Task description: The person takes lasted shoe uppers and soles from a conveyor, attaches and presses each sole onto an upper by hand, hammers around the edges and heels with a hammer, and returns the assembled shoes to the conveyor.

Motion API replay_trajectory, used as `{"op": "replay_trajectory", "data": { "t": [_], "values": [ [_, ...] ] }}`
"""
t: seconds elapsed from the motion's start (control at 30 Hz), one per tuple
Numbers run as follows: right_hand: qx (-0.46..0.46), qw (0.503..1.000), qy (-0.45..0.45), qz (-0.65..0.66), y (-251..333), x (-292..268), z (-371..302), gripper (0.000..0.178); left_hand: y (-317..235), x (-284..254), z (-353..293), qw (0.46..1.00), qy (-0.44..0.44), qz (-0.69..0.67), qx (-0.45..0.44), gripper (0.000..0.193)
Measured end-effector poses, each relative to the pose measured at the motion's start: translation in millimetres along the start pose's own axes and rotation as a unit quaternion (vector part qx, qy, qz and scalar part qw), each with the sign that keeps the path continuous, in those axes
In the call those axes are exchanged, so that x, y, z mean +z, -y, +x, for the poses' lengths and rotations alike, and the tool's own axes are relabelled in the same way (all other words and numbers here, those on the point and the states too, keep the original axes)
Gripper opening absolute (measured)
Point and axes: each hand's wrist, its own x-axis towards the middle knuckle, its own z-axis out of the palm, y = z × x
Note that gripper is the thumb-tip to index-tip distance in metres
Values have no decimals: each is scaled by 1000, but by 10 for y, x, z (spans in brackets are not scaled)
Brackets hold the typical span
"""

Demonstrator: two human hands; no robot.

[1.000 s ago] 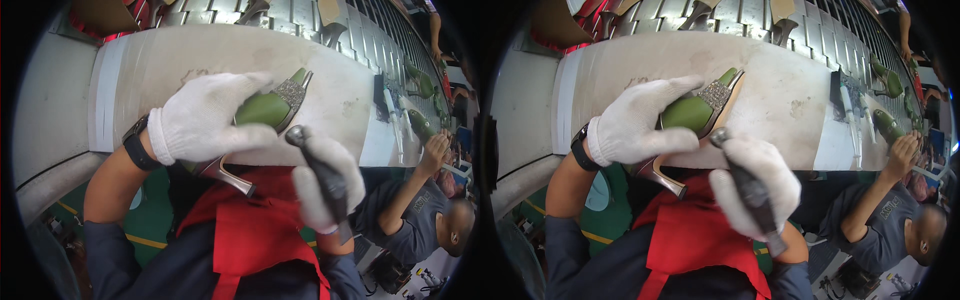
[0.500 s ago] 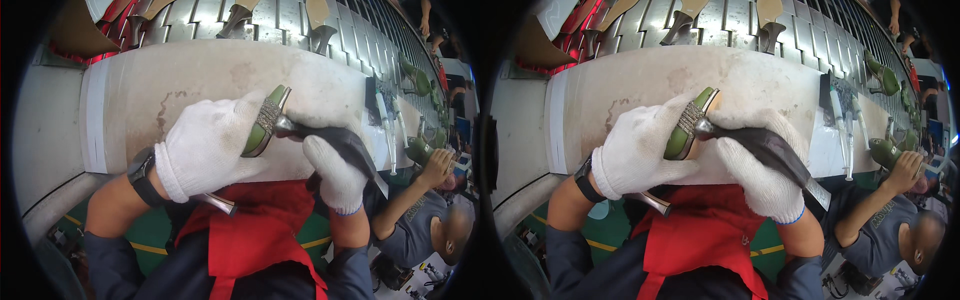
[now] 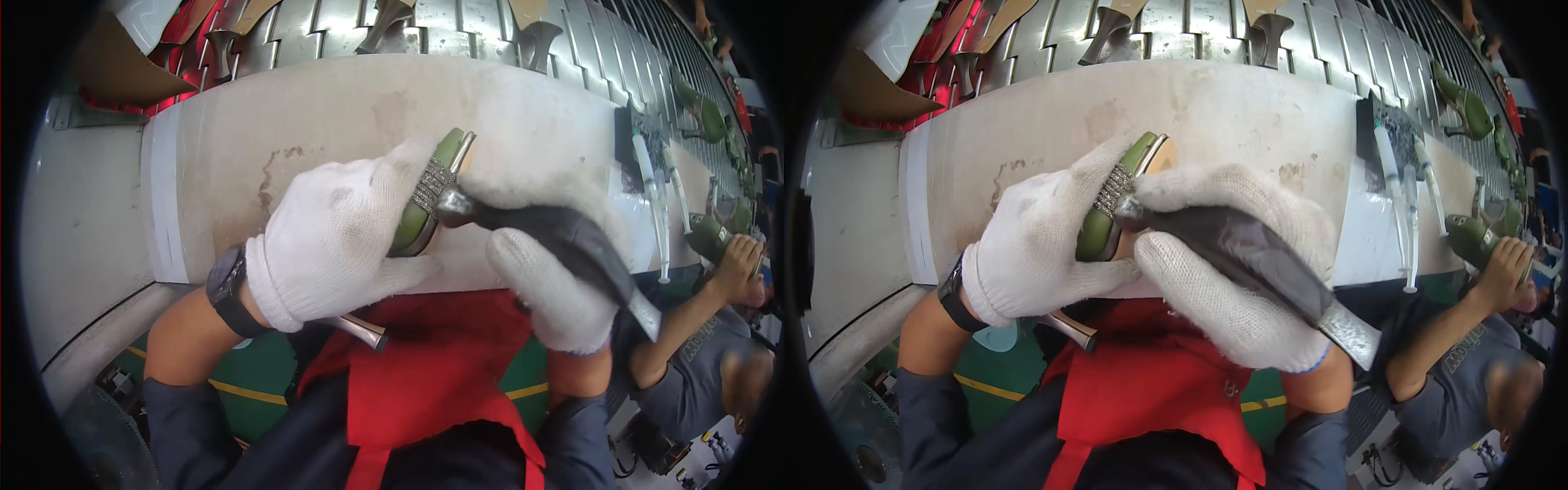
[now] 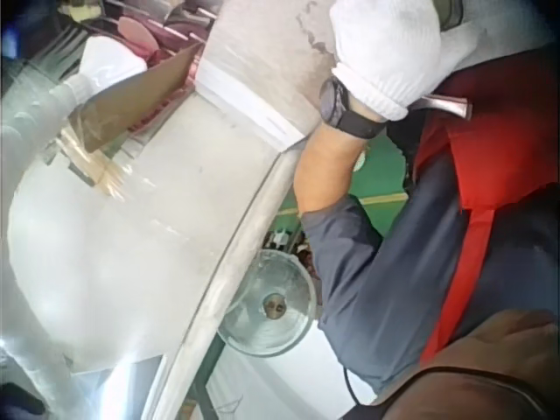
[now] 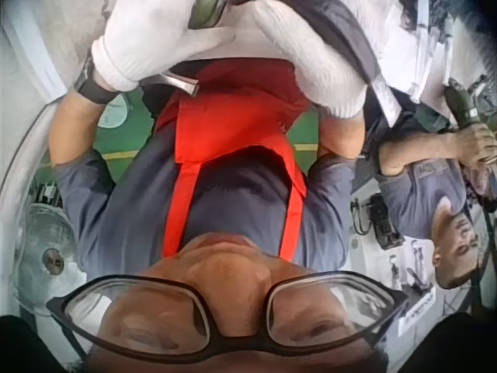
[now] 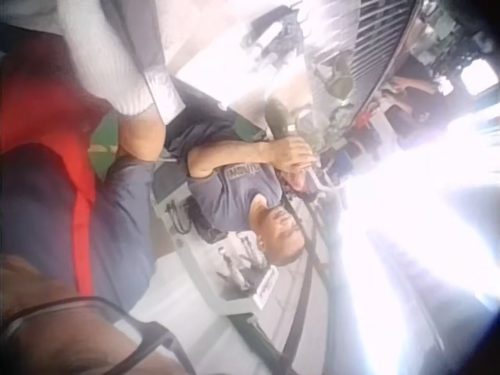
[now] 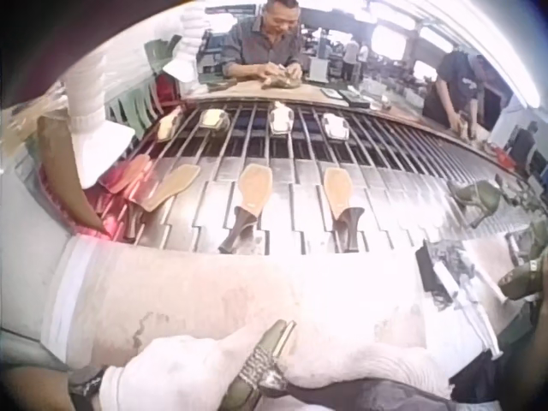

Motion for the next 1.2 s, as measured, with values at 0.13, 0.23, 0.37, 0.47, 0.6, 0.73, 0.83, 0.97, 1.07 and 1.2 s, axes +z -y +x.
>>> {"op": "replay_trajectory", "data": {
  "t": [0.13,0.23,0.37,0.47,0.6,0.73,0.83,0.97,1.07,1.2],
  "values": [
    [-138,976,32,-167,-540,-963,-321,54,-25,-43,-38,1000,-11,0,-18,108],
    [0,996,-53,67,-69,-587,-430,77,-40,-54,35,1000,-7,10,-7,106],
    [72,995,66,37,-2,92,-59,42,-1,-59,-1,999,-27,-21,-17,104],
    [104,986,9,126,-201,196,-183,37,35,-11,-36,999,-31,-13,6,104],
    [40,998,40,31,-336,70,-109,39,65,-44,-22,1000,-23,-5,0,106],
    [59,988,16,142,-405,71,-94,36,74,-21,-12,1000,-11,-18,-4,109],
    [233,958,94,140,-78,-88,244,39,78,-9,-49,999,-12,-37,0,110],
    [173,973,152,28,-27,-123,457,30,118,-15,-43,999,-26,-30,10,108],
    [95,970,213,-65,-174,-147,335,24,115,-33,-41,999,-36,-19,16,105],
    [172,962,-55,206,-330,188,489,27,82,-81,-78,999,-37,-14,1,99]
  ]
}}
